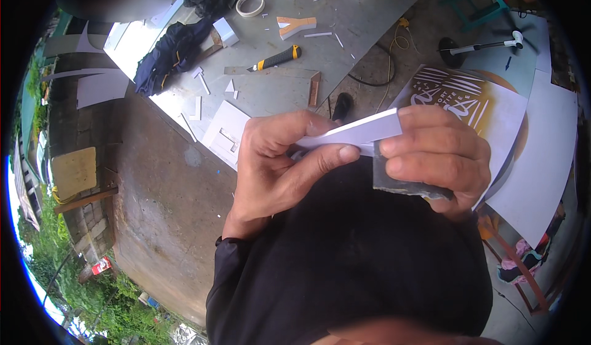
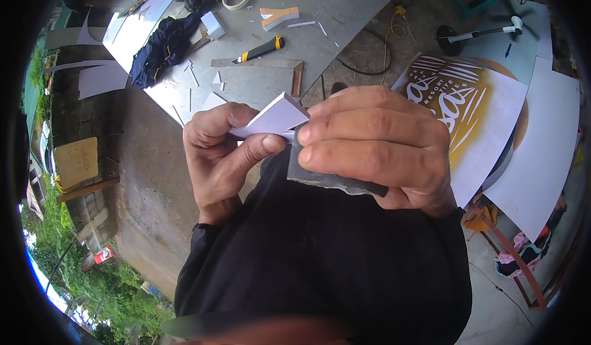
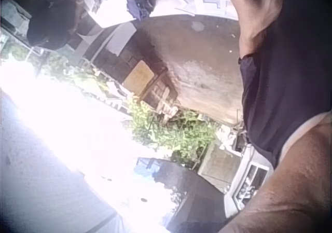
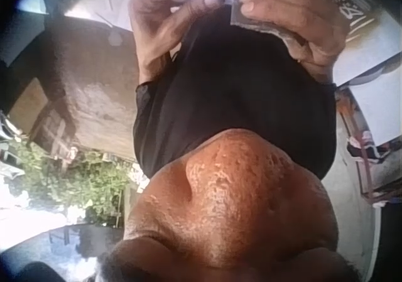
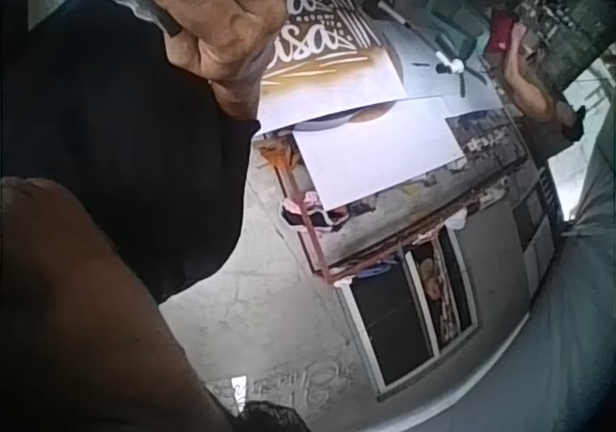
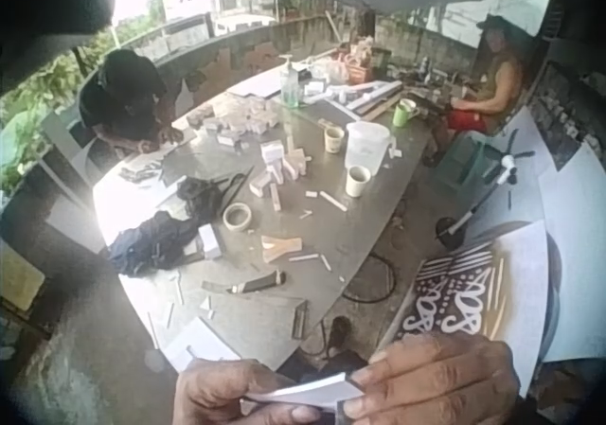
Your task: Assembling 3D foam letters for a sign by sanding and joining pieces.
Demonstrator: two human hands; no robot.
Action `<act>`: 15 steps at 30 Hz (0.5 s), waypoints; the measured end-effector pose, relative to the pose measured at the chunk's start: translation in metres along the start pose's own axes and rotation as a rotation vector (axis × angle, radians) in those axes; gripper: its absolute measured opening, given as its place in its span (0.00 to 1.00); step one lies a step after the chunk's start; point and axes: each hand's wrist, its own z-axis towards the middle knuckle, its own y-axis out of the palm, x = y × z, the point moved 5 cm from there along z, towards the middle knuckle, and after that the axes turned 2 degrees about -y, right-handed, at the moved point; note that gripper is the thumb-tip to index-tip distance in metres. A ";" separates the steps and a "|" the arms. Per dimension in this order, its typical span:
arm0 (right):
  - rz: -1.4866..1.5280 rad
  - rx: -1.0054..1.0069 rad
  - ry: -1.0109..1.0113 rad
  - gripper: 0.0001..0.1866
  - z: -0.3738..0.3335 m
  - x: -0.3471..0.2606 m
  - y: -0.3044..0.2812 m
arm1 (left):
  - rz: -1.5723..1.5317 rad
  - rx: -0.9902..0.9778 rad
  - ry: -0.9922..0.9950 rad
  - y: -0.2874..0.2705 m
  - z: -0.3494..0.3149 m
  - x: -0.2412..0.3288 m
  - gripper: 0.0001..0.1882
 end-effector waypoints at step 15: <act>-0.025 -0.002 -0.009 0.23 0.002 0.002 0.002 | 0.005 0.021 -0.024 -0.002 -0.001 0.000 0.08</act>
